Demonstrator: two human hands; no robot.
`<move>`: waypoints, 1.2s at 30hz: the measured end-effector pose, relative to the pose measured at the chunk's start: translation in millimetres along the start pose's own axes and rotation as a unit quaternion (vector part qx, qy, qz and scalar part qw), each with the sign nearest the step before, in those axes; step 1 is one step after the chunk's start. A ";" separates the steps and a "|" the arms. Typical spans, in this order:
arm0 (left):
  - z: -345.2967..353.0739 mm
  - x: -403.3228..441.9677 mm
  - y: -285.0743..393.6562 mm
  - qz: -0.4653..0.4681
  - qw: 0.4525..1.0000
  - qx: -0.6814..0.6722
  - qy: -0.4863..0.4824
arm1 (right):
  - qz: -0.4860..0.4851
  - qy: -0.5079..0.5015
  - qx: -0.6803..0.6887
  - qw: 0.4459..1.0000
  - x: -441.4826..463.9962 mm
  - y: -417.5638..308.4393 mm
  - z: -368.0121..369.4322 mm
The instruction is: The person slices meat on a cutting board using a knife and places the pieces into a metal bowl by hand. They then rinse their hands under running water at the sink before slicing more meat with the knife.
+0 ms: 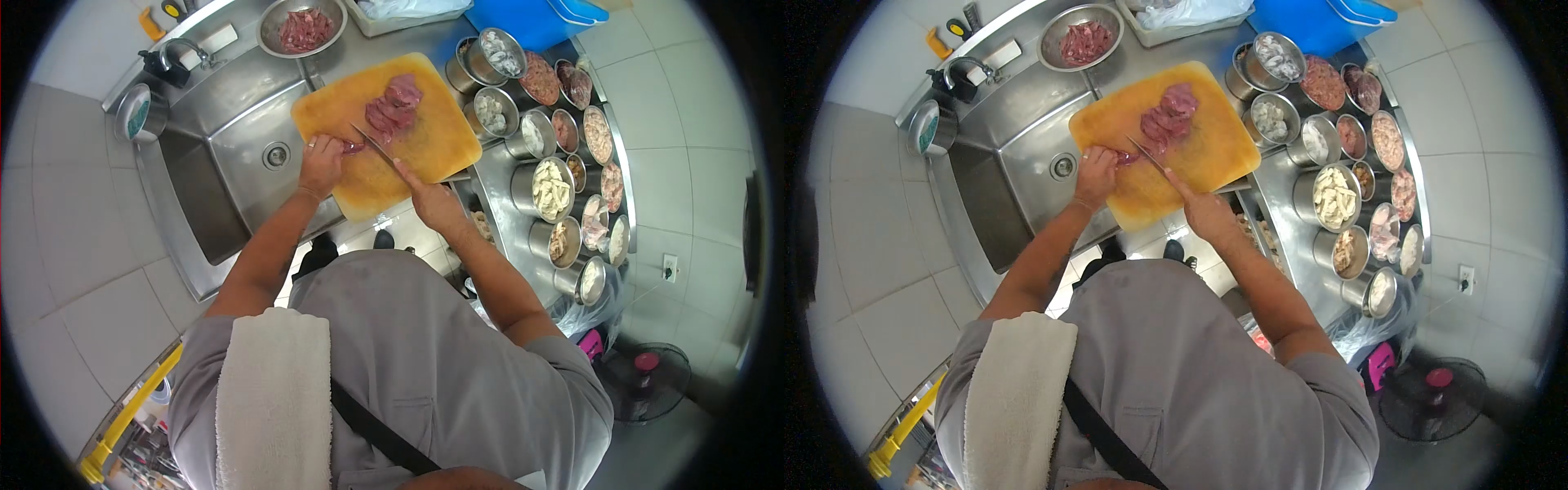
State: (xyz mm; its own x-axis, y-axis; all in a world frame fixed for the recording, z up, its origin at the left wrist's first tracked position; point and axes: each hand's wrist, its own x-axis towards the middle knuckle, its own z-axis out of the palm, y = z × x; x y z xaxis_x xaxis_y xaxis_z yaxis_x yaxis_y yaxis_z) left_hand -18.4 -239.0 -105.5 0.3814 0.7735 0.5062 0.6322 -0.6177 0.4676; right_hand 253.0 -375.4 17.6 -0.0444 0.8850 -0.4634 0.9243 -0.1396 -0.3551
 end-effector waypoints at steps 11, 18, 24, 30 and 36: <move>5.1 1.0 1.3 -0.059 0.997 0.027 -0.036 | 0.009 -0.029 -0.047 0.998 -12.3 24.0 15.7; 6.1 -6.7 -2.1 -0.022 1.000 0.007 -0.011 | 0.018 0.003 0.028 0.999 -42.9 41.4 -1.5; 5.0 -4.9 -0.4 -0.040 0.999 0.008 -0.033 | -0.063 0.026 -0.082 0.994 -3.9 -8.9 12.8; 8.7 -8.3 -3.0 -0.015 0.999 0.023 -0.026 | -0.130 0.051 -0.081 0.987 34.7 -7.7 24.3; 3.8 -2.2 -2.9 0.014 0.999 0.050 -0.006 | -0.096 0.019 -0.009 0.995 62.5 -28.4 26.7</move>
State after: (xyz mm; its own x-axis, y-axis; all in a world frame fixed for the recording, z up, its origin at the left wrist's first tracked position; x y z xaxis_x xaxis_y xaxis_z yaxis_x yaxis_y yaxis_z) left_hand -18.5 -238.3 -110.7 0.4069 0.7580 0.5098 0.6852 -0.6223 0.3785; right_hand 213.9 -328.0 -23.0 -0.2070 0.9107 -0.3574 0.9067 0.0413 -0.4197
